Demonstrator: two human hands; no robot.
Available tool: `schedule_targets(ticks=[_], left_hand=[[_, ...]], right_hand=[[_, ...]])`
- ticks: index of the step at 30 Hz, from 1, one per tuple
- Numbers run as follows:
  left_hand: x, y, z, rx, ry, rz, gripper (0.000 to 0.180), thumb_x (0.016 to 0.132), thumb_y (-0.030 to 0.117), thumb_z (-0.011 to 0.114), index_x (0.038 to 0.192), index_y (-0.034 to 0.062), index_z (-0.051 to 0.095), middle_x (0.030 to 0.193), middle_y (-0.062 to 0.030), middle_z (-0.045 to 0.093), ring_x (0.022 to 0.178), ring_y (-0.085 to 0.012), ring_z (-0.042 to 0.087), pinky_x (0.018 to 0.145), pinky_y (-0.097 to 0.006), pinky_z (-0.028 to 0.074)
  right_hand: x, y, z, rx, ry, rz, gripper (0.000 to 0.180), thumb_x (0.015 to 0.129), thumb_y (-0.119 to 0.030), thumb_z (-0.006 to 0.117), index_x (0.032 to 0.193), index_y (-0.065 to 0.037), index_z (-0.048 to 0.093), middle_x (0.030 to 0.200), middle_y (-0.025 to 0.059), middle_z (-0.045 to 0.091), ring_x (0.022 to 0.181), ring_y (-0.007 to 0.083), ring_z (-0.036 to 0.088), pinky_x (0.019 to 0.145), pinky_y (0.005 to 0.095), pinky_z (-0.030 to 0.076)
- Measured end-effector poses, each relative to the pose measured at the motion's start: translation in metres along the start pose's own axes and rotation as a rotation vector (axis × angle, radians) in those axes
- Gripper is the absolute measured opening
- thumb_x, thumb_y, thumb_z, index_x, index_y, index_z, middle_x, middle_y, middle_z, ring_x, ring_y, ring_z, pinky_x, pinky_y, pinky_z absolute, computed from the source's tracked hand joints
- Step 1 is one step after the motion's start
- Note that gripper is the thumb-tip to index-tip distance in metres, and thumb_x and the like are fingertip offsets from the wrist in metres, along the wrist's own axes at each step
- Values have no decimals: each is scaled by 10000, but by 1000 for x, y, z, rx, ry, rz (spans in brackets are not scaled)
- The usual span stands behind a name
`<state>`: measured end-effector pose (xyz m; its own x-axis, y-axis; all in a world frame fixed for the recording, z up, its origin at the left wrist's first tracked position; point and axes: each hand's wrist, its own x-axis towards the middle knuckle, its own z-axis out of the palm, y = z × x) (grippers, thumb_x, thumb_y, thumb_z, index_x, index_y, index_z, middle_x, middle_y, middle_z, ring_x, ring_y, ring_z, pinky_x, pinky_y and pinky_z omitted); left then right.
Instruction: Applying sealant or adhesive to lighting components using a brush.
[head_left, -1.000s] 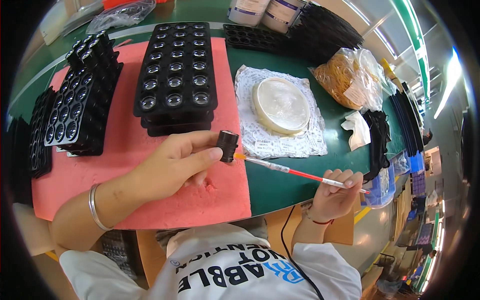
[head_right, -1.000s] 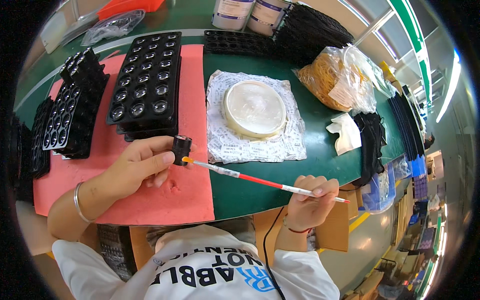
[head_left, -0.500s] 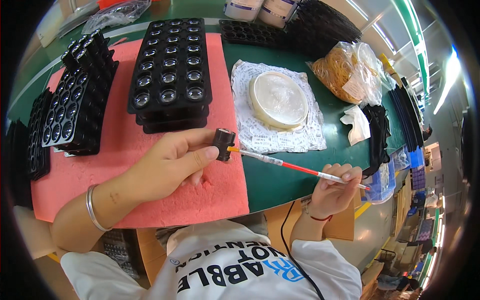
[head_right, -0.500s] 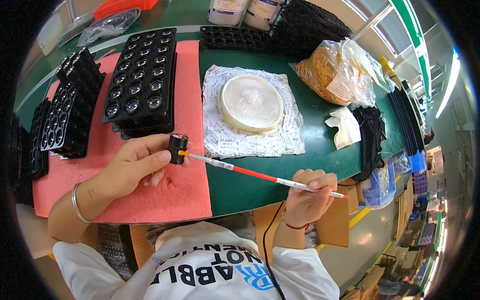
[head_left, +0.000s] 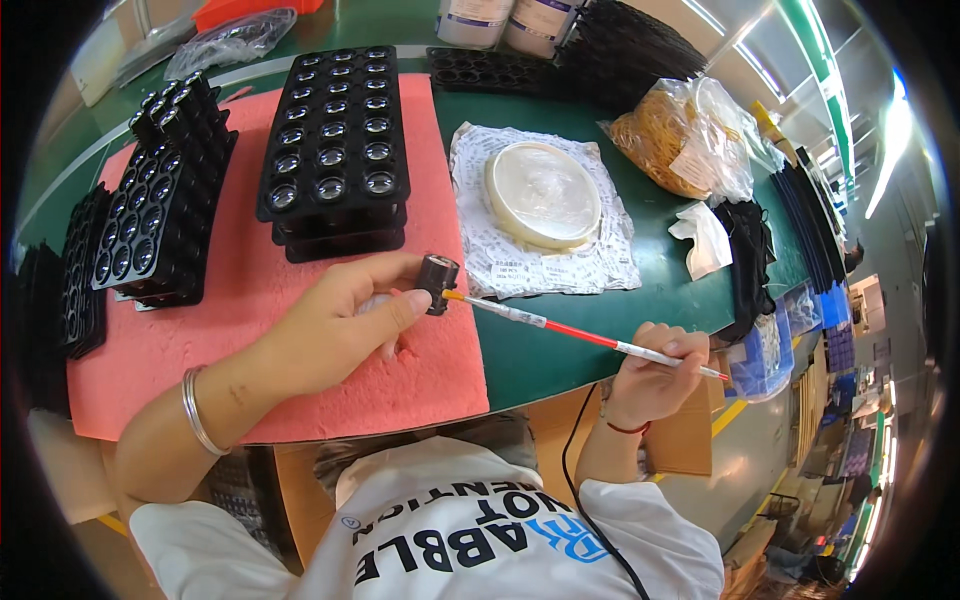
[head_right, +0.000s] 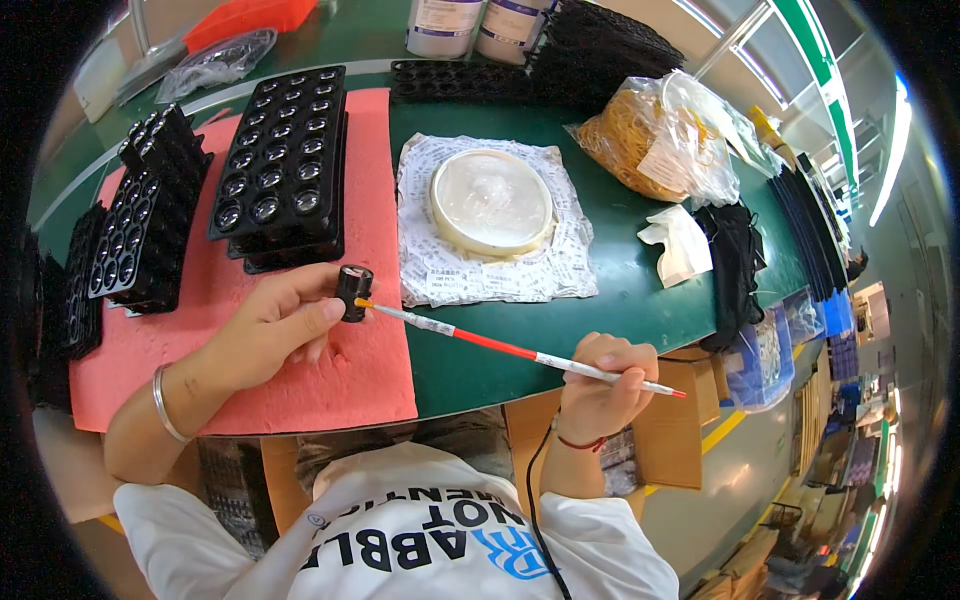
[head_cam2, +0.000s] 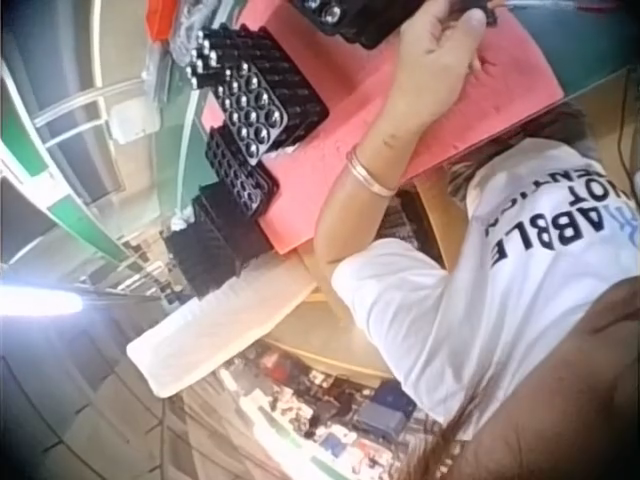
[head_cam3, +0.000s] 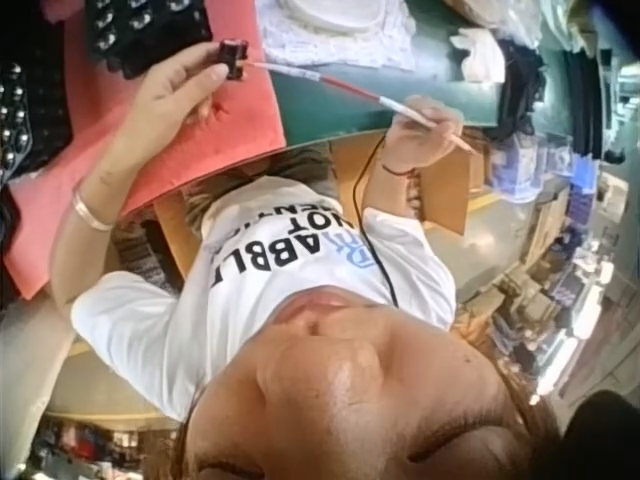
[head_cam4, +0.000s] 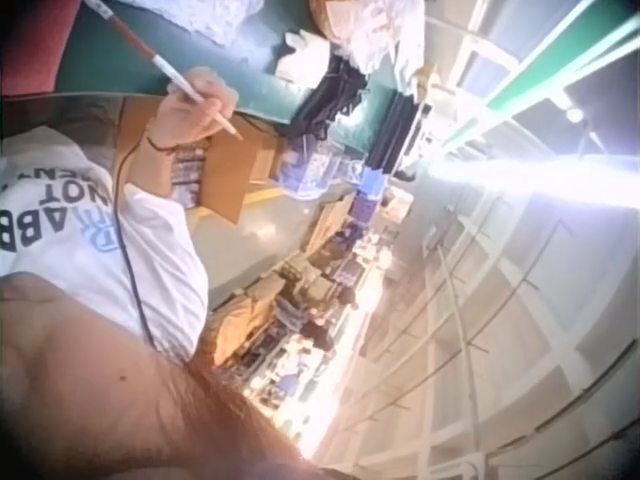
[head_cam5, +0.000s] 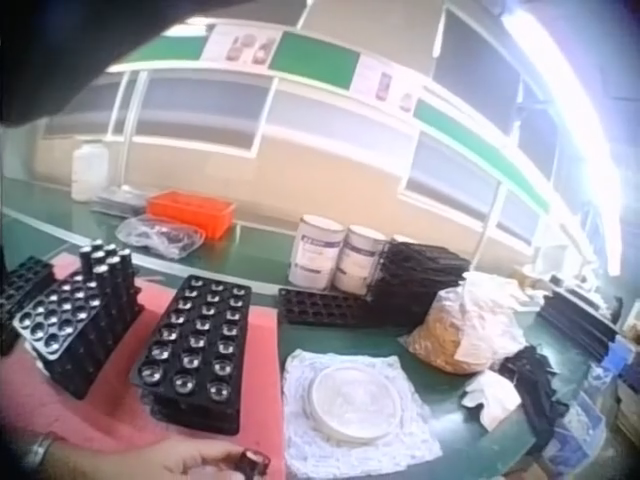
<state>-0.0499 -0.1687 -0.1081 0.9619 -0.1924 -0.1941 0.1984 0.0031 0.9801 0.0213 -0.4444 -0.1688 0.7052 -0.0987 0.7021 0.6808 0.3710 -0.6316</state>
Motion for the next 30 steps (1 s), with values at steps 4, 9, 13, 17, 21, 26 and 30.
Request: schedule_targets(ticks=[4,9,13,17,21,26,30], left_hand=[[0,-3,-1,-7,0,19,318,883,157,456,1169,19,473,871,3,544,554,-23,427,522,-176,387],[3,-8,-3,-24,-25,76,344,886,154,447,1204,24,442,846,17,551,525,-14,415,468,-164,341],[2,-3,-3,15,-49,43,339,889,140,447,1210,30,438,778,30,527,529,-11,418,462,-162,343],[2,-5,-1,26,-37,52,334,890,138,456,1207,34,442,732,40,511,522,-6,425,450,-152,336],[2,-5,-3,20,-40,37,305,884,118,455,1164,0,474,885,-10,547,566,-40,445,555,-190,425],[3,-7,-2,26,-25,43,314,891,147,463,1183,35,454,737,37,525,514,-2,435,441,-148,338],[3,-7,-3,40,-26,48,310,890,147,465,1179,36,456,727,38,525,511,-1,436,442,-148,339]], right_hand=[[1,-4,2,-5,-23,75,312,912,-320,380,731,-67,407,513,18,382,431,105,331,443,243,259],[1,-4,4,-41,-15,61,306,914,-316,384,733,-71,413,522,24,407,434,101,330,451,231,272],[0,-4,2,-30,-19,64,297,915,-316,386,746,-74,416,539,30,429,450,100,349,448,226,276],[2,-4,-6,187,39,119,315,907,-329,416,750,-56,421,550,53,471,456,132,397,450,235,319],[5,-3,-6,358,101,163,306,915,-333,395,766,-66,409,572,68,498,481,136,411,502,248,326],[3,1,-7,215,88,118,291,916,-310,401,765,-62,415,584,77,513,465,136,402,482,248,324],[3,0,-6,209,62,94,278,916,-291,409,769,-56,422,584,81,514,455,134,397,473,244,324]])
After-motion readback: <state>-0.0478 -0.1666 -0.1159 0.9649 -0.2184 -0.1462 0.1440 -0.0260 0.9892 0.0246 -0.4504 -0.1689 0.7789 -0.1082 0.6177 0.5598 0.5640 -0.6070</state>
